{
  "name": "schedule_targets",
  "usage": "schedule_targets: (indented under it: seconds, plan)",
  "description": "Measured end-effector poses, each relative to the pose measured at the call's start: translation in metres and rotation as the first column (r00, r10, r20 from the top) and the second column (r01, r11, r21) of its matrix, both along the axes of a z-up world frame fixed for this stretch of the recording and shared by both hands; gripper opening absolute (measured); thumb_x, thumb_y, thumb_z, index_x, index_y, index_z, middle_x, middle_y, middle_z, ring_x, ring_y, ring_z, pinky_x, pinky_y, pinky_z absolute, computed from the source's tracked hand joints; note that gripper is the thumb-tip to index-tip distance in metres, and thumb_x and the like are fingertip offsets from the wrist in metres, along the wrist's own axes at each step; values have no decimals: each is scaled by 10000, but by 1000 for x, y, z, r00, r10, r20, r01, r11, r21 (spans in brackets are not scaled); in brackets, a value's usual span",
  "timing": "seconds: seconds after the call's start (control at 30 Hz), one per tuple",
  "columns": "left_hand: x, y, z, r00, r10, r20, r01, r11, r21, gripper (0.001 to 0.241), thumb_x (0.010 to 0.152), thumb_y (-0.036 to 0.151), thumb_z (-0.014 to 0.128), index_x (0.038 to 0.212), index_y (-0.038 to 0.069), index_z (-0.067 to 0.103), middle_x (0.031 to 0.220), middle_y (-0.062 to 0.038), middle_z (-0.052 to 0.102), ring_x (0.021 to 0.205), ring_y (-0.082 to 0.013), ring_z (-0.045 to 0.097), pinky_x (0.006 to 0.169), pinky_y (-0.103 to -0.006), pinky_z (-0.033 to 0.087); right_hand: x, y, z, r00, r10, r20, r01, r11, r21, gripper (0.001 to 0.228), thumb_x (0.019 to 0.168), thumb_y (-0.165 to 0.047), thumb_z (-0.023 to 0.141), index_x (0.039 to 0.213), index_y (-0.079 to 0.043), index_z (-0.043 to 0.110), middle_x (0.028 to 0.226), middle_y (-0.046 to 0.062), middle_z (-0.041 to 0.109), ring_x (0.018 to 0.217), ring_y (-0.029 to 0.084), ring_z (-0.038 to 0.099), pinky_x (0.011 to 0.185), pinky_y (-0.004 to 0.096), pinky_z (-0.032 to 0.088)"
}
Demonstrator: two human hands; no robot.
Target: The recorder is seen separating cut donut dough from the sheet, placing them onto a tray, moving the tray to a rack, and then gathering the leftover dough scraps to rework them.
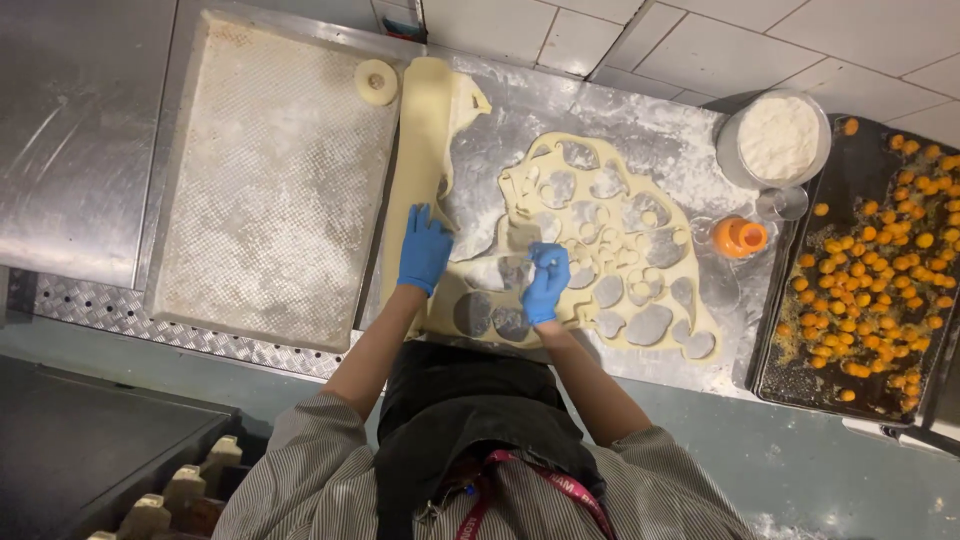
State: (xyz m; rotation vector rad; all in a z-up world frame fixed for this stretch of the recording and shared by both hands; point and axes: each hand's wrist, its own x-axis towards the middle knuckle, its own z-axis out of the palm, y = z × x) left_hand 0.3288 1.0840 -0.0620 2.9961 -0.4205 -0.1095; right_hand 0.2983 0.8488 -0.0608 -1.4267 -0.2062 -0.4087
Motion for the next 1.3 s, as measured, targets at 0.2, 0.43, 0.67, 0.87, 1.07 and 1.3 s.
schedule_targets:
  seconds: [0.2,0.43,0.67,0.87,1.07,1.3]
  plan:
    - [-32,-22,-31,934,-68,352,137,975,-173,475,789,361,594,1088,11,710,1184,-204,646,1257,-436,501,1193,-560,248,-1,34,54,955,297,19,-171,601,-781,627,645,-99,597,1240,92,542,1201,283,575,1093,457,578,970,521,445]
    - [-56,-60,-52,979,-154,-135,163,985,56,260,943,179,540,1061,6,694,1145,-217,642,1333,-442,486,1249,-732,130,-13,16,-58,976,142,-163,-131,-211,-969,250,859,-148,681,1074,-23,651,1018,249,663,894,372,635,823,494,469]
    - [-35,-34,-54,987,-14,161,-20,978,209,421,835,220,518,1140,-9,697,1256,-252,622,1207,-455,508,1138,-611,241,-40,-35,21,927,374,12,-202,528,-825,220,692,-101,648,878,-202,591,944,62,665,965,314,648,979,445,515]
    - [-81,-20,0,792,-575,-207,578,815,-52,391,844,308,582,1145,78,680,1341,-178,599,1316,-343,477,1171,-531,282,-72,-23,-33,751,644,-144,-360,216,-908,407,726,-226,656,1071,-10,650,1018,208,625,943,378,603,838,492,479]
    - [-101,-28,-39,794,-541,-276,558,830,-23,314,1015,362,529,1058,110,710,1188,-125,668,1358,-368,460,1209,-580,261,-33,-140,-65,936,326,-133,-161,60,-985,86,780,-145,645,780,-66,679,762,127,629,668,313,618,600,451,492]
    - [-92,-64,10,934,-312,-174,323,945,40,428,811,403,682,1101,88,687,1155,-132,646,1196,-341,536,1115,-556,328,53,-321,74,778,-609,150,470,408,-783,391,844,-28,617,1232,-53,654,1202,211,606,1044,356,626,855,434,513]
